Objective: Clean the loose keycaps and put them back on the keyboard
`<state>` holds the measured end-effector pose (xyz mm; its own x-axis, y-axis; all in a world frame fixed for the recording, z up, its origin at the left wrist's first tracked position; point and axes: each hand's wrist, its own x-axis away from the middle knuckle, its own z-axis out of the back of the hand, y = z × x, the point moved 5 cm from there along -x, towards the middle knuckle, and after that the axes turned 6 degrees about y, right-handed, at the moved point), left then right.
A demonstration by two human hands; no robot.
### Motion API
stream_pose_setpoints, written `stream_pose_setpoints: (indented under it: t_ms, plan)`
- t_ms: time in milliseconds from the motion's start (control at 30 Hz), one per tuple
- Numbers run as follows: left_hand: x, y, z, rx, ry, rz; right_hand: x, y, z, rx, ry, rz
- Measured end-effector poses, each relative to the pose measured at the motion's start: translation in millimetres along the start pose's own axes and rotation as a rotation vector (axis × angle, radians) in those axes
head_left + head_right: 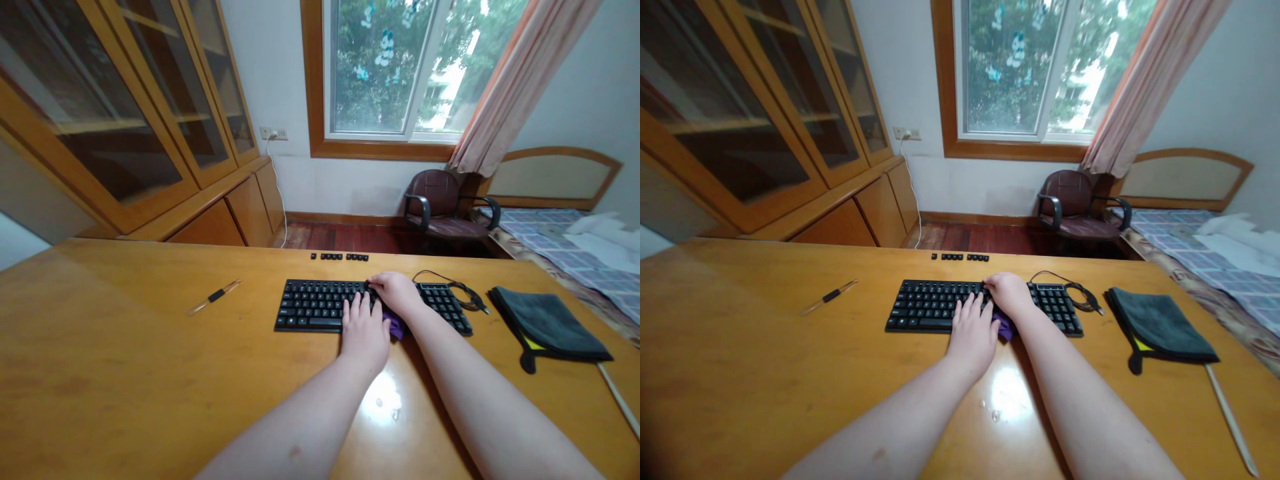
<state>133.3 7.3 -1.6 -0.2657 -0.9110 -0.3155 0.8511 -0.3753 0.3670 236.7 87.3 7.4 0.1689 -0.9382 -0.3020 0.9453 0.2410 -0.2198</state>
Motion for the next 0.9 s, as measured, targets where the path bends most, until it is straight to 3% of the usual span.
stream_pose_setpoints:
  t_ms: [267,633,900]
  plan:
    - [-0.4,0.4,0.4,0.004,0.018,-0.008,1.3,-6.7,5.5,-0.065,-0.014,0.041]
    - [-0.3,-0.2,0.6,0.044,0.051,0.0,3.1,-12.1,4.9,0.016,-0.079,-0.05]
    - [0.6,6.6,21.0,0.187,0.168,-0.061,2.1,-8.4,2.2,-0.024,-0.048,-0.102]
